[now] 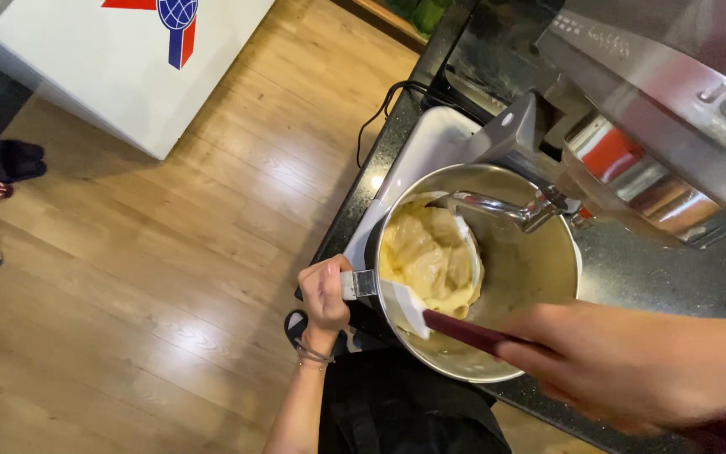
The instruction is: The recorder cleans baking trays with a tissue and then operates a stand mixer to prepare dough, using a spatula to scrape the bowl.
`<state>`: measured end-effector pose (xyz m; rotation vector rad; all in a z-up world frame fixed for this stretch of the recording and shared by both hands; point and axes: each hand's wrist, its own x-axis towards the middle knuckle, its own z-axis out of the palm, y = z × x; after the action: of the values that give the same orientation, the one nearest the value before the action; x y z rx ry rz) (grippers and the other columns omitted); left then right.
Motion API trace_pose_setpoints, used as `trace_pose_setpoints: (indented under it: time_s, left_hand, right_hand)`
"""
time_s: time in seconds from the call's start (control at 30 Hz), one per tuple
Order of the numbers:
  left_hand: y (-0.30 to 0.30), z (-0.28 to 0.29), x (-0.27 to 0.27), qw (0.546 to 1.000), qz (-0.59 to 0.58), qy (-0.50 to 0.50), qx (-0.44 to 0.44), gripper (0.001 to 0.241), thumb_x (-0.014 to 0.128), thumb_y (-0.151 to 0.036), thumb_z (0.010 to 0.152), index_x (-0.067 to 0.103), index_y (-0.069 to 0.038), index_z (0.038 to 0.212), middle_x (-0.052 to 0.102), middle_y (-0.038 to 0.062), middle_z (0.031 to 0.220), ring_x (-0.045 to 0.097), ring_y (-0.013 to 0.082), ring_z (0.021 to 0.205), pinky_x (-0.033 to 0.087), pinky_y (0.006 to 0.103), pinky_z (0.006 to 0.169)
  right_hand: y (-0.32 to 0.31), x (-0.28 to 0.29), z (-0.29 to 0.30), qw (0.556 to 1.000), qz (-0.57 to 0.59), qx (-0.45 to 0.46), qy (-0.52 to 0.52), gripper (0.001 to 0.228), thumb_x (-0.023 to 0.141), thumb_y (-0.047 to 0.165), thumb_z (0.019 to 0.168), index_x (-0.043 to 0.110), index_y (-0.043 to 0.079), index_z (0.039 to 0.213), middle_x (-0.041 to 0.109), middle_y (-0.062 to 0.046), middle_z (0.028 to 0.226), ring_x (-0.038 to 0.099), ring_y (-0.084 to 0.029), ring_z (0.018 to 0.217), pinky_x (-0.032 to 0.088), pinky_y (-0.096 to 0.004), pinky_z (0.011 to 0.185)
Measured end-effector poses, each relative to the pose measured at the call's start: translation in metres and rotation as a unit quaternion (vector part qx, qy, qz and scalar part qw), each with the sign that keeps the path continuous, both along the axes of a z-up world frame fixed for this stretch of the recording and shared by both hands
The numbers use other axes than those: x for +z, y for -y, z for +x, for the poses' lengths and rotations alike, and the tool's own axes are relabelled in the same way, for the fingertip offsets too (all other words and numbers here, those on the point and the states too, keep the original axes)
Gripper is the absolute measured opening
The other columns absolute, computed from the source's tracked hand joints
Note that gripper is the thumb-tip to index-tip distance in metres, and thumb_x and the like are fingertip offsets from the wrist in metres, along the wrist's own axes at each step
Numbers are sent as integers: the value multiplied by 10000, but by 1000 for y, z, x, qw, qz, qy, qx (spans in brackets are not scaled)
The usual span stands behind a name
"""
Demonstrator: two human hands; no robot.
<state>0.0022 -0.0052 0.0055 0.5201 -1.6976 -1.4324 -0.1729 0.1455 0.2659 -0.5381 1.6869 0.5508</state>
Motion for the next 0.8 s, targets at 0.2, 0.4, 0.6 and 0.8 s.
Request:
trace_pose_setpoints:
  time_s: [0.2, 0.4, 0.6, 0.8]
  left_hand:
    - [3, -1, 1, 1000, 29, 6, -2, 508, 387, -278, 1033, 524, 28, 652, 464, 114, 560, 511, 240, 486, 359, 362, 515]
    - [3, 2, -5, 1000, 20, -4, -15, 497, 393, -268, 1041, 543, 45, 684, 479, 121, 583, 525, 237, 507, 368, 361, 527]
    - [4, 0, -4, 999, 17, -30, -11, 481, 407, -248, 1035, 534, 36, 668, 491, 117, 589, 528, 234, 507, 376, 361, 530]
    - [4, -4, -5, 999, 16, -36, -7, 452, 411, -219, 1032, 522, 32, 673, 481, 129, 597, 537, 259, 521, 376, 372, 543]
  right_hand:
    - [29, -73, 13, 964, -91, -244, 46, 232, 504, 218, 1011, 631, 29, 1051, 552, -80, 666, 493, -178, 420, 434, -372, 378]
    - [19, -45, 10, 970, -111, -201, 74, 376, 463, 292, 1047, 626, -45, 1085, 561, -110, 651, 521, -200, 396, 455, -351, 380]
    - [44, 30, 17, 982, 10, -190, -9, 284, 472, 391, 1061, 609, 225, 1246, 568, -26, 650, 487, -133, 385, 422, -296, 381]
    - [46, -89, -22, 876, -87, -453, 140, 319, 484, 259, 1041, 633, -4, 1143, 446, -6, 607, 342, -95, 385, 293, -277, 317]
